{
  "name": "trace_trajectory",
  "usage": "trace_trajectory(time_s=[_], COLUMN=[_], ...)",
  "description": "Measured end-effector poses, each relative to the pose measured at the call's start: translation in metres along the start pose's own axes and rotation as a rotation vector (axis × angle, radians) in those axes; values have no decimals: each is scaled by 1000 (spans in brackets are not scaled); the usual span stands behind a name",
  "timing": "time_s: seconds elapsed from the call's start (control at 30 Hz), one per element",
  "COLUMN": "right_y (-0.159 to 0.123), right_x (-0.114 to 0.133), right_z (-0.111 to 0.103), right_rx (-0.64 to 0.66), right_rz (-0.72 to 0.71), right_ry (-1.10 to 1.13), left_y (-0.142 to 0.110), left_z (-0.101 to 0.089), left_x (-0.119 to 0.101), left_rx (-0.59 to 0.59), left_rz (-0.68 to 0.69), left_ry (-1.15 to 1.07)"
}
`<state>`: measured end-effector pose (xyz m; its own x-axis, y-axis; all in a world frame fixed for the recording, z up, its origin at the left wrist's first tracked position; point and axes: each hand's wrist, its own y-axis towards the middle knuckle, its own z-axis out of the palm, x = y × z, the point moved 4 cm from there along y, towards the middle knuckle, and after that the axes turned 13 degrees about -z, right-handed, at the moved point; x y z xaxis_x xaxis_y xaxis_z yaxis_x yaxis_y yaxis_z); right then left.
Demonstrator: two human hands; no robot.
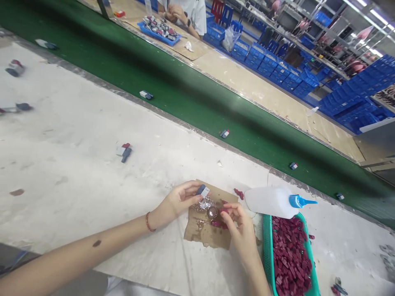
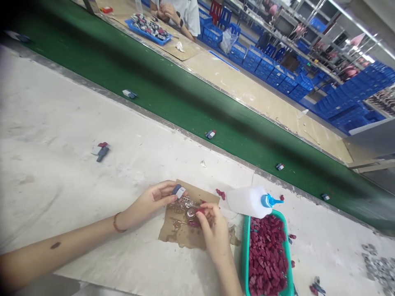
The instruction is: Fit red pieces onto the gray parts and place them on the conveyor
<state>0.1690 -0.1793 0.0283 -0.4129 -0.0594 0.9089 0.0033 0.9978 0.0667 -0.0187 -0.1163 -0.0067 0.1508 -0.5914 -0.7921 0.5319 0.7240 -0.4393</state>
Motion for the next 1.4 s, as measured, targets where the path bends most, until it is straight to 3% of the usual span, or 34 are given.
trace_trajectory(time_s=[0.13, 0.23, 0.5, 0.63, 0.77, 0.9, 0.97, 1.13, 1.4], right_y=[9, 12, 11, 11, 10, 10, 10, 4, 2], right_x=[2, 4, 9, 8, 6, 7, 4, -3, -7], right_z=[14, 18, 18, 19, 16, 17, 17, 11, 18], right_rx=[204, 276, 381, 325, 327, 311, 269, 46, 3], right_rz=[-206, -348, -378, -423, -356, -332, -253, -61, -66], right_ry=[-268, -417, -469, -493, -434, -304, -193, 151, 293], left_y=[1, 1, 1, 1, -6, -14, -17, -19, -17], left_z=[-4, -5, -5, -4, 2, 7, 9, 13, 9], left_x=[2, 2, 3, 8, 8, 4, 3, 10, 21], left_rx=[-10, -1, -16, -51, 31, 94, 119, 213, 217], left_rz=[-20, -30, -42, -59, -19, 17, 6, -12, 55], left_ry=[-18, -50, -51, 9, 60, 176, 215, 266, 495])
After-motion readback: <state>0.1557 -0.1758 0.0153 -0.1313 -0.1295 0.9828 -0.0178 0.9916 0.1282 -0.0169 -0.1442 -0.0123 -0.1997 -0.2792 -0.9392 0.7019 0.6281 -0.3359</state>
